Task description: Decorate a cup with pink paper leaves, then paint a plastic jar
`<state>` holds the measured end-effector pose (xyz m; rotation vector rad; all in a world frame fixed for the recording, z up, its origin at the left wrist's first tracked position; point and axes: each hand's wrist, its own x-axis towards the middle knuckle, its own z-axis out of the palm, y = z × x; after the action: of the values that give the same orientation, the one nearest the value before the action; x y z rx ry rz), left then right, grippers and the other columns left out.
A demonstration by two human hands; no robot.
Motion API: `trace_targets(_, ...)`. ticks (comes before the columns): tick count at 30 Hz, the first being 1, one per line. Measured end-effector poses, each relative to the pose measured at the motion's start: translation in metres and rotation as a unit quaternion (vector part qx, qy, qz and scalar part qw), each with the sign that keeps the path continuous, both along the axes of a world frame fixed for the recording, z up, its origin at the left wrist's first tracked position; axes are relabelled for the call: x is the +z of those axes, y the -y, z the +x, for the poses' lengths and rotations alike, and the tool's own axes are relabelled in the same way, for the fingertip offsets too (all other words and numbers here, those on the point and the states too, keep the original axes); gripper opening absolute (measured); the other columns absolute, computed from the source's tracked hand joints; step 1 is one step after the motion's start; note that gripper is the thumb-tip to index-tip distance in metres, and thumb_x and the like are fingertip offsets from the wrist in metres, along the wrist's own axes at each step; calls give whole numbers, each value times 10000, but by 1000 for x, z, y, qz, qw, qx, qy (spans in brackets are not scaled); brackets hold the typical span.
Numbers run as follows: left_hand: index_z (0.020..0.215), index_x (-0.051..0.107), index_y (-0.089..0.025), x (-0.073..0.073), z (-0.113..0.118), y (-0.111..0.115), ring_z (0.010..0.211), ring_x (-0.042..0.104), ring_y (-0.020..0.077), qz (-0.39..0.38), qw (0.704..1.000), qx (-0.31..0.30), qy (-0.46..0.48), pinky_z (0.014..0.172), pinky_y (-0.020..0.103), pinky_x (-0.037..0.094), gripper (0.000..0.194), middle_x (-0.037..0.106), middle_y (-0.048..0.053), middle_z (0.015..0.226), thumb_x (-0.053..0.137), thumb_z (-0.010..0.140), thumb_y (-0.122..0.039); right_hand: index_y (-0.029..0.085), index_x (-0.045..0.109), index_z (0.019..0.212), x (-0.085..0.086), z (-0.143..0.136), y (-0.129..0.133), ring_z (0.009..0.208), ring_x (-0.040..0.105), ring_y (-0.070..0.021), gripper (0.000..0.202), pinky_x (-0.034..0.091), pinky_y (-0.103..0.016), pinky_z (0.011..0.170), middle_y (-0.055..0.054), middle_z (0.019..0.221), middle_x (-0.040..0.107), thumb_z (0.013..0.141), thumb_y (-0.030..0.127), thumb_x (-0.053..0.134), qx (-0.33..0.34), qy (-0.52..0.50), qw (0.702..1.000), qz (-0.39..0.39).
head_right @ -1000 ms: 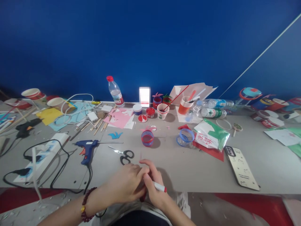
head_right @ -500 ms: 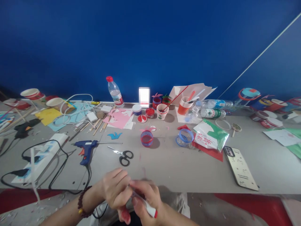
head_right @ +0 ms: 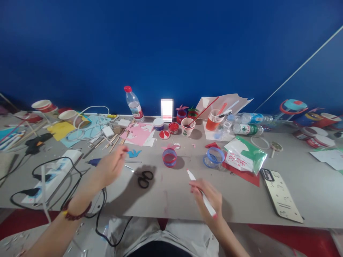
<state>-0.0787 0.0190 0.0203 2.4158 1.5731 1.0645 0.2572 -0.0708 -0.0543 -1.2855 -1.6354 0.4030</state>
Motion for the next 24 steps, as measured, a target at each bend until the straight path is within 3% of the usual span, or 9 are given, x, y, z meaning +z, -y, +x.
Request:
trace_targets(3,1022,567,-229,-4,38,-27,620,595,185,-165,976,-104,-93,616,280,425,206,642,9,738,385,930,-204,234,689,1037,20,-11,-29,710,676,-188,182,537,-302,633,-59,846,717,904,184,575,46,52,995,68)
trace_targets(7,1044,570,-205,-38,76,-74,930,621,225,-246,959,-99,-103,789,328,476,288,666,85,1014,363,880,-89,243,593,1197,32,-21,-58,777,668,-179,308,545,-309,726,-56,914,701,903,151,577,69,102,988,90)
trace_targets(10,1054,576,-187,-71,85,-99,958,593,234,-195,975,-65,-81,856,366,480,302,645,96,1028,393,855,-53,247,541,1234,26,-27,-74,766,667,-178,356,543,-299,700,-53,919,692,898,142,594,88,151,978,112)
trace_targets(13,1023,587,-174,-91,82,-108,1002,571,250,-165,982,-53,-75,900,391,470,277,624,118,1054,410,851,-49,252,525,1222,16,-33,-86,790,691,-189,337,553,-290,677,-64,950,707,909,140,578,95,186,965,159)
trace_targets(24,997,598,-183,-104,79,-99,999,570,250,-101,991,-53,-65,901,393,487,255,624,107,1045,456,837,-44,241,543,1196,-4,-32,-93,720,655,-171,315,535,-269,644,-47,853,694,918,95,568,114,187,959,178)
